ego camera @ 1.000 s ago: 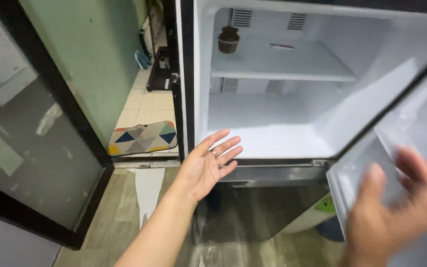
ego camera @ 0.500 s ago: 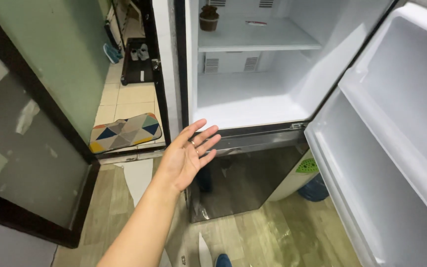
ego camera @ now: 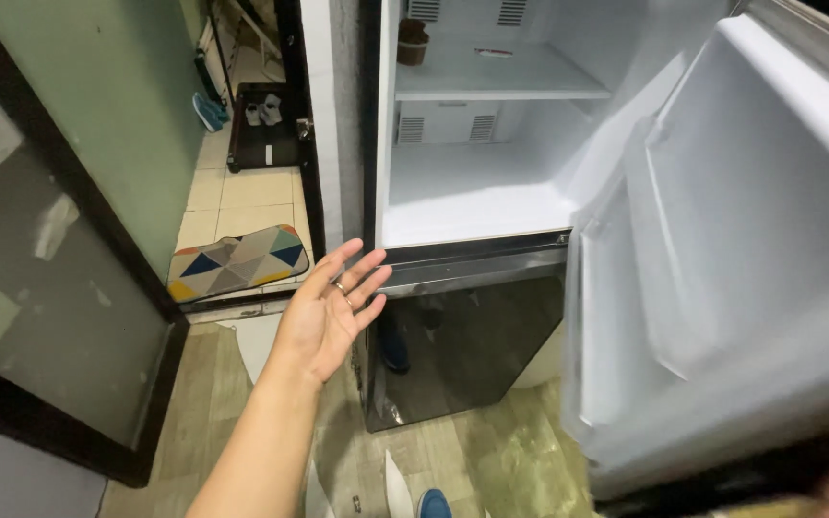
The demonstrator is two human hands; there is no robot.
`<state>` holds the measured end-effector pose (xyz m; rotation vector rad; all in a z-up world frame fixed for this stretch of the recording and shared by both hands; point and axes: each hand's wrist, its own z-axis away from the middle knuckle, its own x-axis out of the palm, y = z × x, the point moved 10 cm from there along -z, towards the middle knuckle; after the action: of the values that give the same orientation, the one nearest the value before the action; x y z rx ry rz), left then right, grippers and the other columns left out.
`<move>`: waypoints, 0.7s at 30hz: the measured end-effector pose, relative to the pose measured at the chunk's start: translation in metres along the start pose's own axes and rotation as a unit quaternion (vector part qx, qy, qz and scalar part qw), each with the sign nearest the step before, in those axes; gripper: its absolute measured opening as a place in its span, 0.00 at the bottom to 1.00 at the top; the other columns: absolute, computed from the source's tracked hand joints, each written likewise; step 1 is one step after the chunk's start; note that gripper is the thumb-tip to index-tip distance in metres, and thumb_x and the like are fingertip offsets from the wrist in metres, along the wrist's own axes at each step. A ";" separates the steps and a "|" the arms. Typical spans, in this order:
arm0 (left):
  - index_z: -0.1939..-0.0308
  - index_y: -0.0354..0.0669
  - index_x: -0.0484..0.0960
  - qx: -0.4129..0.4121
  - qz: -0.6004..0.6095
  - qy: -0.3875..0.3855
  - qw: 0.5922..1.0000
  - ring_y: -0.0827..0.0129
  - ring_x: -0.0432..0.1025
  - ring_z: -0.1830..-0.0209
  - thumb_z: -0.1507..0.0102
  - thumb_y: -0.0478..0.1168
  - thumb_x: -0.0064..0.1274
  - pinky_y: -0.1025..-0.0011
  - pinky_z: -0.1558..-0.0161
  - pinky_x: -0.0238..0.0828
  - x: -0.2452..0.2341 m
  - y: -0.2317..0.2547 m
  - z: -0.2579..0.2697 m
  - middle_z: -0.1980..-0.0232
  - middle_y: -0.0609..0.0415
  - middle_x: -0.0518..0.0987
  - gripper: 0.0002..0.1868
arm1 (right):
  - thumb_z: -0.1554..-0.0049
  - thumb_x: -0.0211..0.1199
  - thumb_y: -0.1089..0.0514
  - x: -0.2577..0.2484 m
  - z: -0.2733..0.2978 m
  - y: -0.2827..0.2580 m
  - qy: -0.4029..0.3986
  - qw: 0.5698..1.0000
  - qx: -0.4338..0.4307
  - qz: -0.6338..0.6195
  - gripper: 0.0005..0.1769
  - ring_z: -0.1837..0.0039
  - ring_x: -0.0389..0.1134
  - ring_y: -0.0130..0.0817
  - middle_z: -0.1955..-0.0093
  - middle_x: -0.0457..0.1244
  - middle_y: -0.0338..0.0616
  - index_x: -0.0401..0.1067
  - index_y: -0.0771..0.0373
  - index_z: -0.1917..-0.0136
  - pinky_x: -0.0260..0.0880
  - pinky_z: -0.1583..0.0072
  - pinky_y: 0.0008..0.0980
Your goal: The person retrieves a small plastic container from a bag, walks to a dining table, and uses a spoon to transfer food from a bowl into the container. They then carry the container to a refrigerator, place it inside, and close the door.
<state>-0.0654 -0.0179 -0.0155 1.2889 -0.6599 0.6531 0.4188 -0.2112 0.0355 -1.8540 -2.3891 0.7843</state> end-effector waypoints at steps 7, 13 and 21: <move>0.33 0.48 0.70 0.020 -0.030 0.099 0.994 0.57 0.73 0.36 0.32 0.45 0.36 0.61 0.40 0.66 0.015 0.040 0.048 0.34 0.45 0.77 0.23 | 0.40 0.61 0.51 0.114 0.005 -0.079 -0.124 0.989 0.040 -0.071 0.52 0.13 0.33 0.58 0.15 0.34 0.67 0.33 0.75 0.18 0.31 0.17 0.50; 0.34 0.50 0.71 0.051 -0.059 0.137 0.988 0.59 0.74 0.38 0.33 0.45 0.37 0.63 0.41 0.66 -0.018 0.058 0.061 0.35 0.47 0.79 0.23 | 0.41 0.74 0.46 0.211 -0.001 -0.214 -0.184 0.954 -0.157 -0.175 0.69 0.08 0.22 0.51 0.11 0.19 0.51 0.19 0.52 0.13 0.24 0.12 0.55; 0.37 0.50 0.74 0.083 -0.036 0.151 0.984 0.60 0.76 0.41 0.33 0.45 0.40 0.66 0.47 0.69 -0.058 0.070 0.081 0.38 0.47 0.80 0.21 | 0.42 0.74 0.38 0.334 0.010 -0.262 -0.173 0.976 -0.131 -0.015 0.74 0.11 0.20 0.65 0.13 0.15 0.65 0.17 0.58 0.13 0.43 0.16 0.68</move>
<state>-0.1625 -0.0909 -0.0023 1.3258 -0.3126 0.8372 0.0799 0.0448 0.0349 -1.8991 -2.8507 0.8916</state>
